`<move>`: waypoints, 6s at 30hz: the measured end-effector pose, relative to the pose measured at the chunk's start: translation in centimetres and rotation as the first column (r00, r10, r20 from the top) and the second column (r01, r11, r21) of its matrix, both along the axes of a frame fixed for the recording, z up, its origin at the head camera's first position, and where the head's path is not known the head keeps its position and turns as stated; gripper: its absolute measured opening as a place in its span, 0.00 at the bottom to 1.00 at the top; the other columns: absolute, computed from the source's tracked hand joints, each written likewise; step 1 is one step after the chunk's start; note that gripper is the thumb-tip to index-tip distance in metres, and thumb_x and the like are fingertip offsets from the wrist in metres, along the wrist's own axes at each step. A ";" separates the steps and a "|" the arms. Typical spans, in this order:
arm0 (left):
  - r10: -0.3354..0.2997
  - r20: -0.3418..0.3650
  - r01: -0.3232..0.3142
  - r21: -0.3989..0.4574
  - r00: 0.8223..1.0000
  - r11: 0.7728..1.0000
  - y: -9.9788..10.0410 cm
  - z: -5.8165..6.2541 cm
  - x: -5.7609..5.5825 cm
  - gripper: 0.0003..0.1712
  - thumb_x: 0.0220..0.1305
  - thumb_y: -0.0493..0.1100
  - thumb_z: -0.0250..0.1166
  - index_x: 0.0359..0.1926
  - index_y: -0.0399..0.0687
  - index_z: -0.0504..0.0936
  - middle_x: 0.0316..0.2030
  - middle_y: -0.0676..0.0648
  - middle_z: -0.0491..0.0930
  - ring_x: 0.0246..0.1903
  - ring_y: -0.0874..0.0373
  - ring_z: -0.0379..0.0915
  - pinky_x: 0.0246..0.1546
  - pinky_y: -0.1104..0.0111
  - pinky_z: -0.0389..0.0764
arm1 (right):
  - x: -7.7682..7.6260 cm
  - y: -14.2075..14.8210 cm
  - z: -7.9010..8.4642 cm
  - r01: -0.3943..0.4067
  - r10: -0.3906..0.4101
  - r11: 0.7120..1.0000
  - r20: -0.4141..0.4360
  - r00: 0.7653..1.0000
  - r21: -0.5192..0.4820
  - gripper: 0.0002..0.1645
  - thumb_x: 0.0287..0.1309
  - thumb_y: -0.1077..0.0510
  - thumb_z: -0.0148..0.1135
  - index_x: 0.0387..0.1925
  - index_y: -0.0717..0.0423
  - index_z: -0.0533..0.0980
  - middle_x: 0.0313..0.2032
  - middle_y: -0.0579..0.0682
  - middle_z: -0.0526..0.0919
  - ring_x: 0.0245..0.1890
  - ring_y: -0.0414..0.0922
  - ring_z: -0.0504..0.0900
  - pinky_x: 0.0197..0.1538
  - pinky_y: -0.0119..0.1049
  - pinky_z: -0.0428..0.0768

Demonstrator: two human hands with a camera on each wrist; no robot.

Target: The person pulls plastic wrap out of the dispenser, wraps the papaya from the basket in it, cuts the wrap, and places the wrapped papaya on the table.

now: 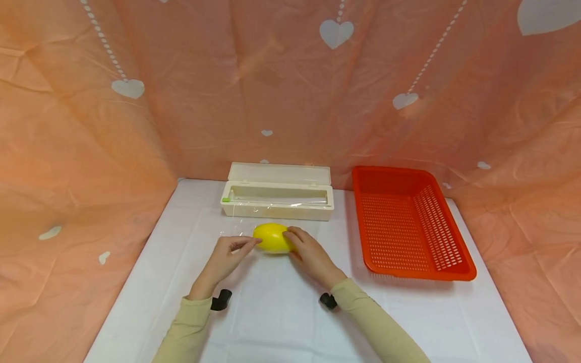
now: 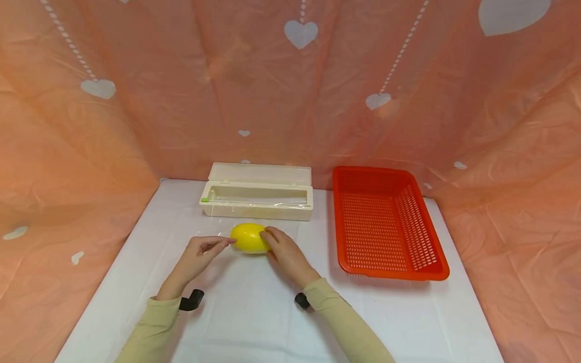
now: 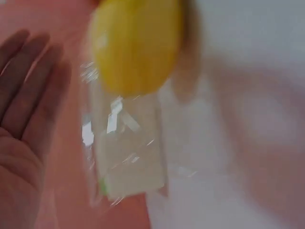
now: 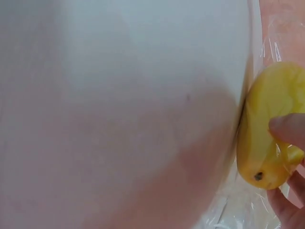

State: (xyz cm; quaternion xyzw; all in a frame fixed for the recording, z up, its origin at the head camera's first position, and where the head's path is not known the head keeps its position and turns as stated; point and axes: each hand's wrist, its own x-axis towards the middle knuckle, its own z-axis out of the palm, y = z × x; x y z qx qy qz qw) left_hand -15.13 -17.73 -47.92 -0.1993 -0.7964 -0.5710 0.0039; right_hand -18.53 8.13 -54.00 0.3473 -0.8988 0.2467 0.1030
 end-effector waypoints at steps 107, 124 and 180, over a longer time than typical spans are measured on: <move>0.114 0.054 -0.102 -0.192 0.992 0.976 -1.8 -4.1 -7.5 0.37 0.43 0.46 0.79 0.57 0.43 0.79 0.50 0.45 0.81 0.48 0.49 0.76 0.51 0.55 0.77 | -4.7 2.5 -1.1 0.386 0.141 0.611 0.575 0.806 -0.691 0.28 0.55 0.65 0.67 0.58 0.61 0.73 0.53 0.59 0.78 0.44 0.45 0.80 0.45 0.36 0.82; 0.419 0.299 -0.463 0.093 0.857 0.882 -0.7 -5.2 -7.3 0.12 0.59 0.38 0.69 0.36 0.29 0.83 0.26 0.43 0.83 0.26 0.57 0.77 0.26 0.74 0.76 | -4.9 2.3 -1.5 0.445 0.104 0.570 0.597 0.795 -0.691 0.24 0.55 0.66 0.68 0.54 0.67 0.75 0.48 0.60 0.80 0.34 0.47 0.84 0.41 0.48 0.83; -0.011 0.647 -0.452 0.544 0.762 0.707 2.0 -5.6 -7.1 0.17 0.75 0.39 0.46 0.59 0.35 0.59 0.58 0.34 0.64 0.47 0.49 0.77 0.51 0.55 0.78 | -3.6 0.3 -0.7 0.618 -0.196 0.433 0.601 0.775 -0.656 0.15 0.57 0.56 0.67 0.41 0.63 0.81 0.46 0.56 0.77 0.49 0.47 0.69 0.53 0.41 0.62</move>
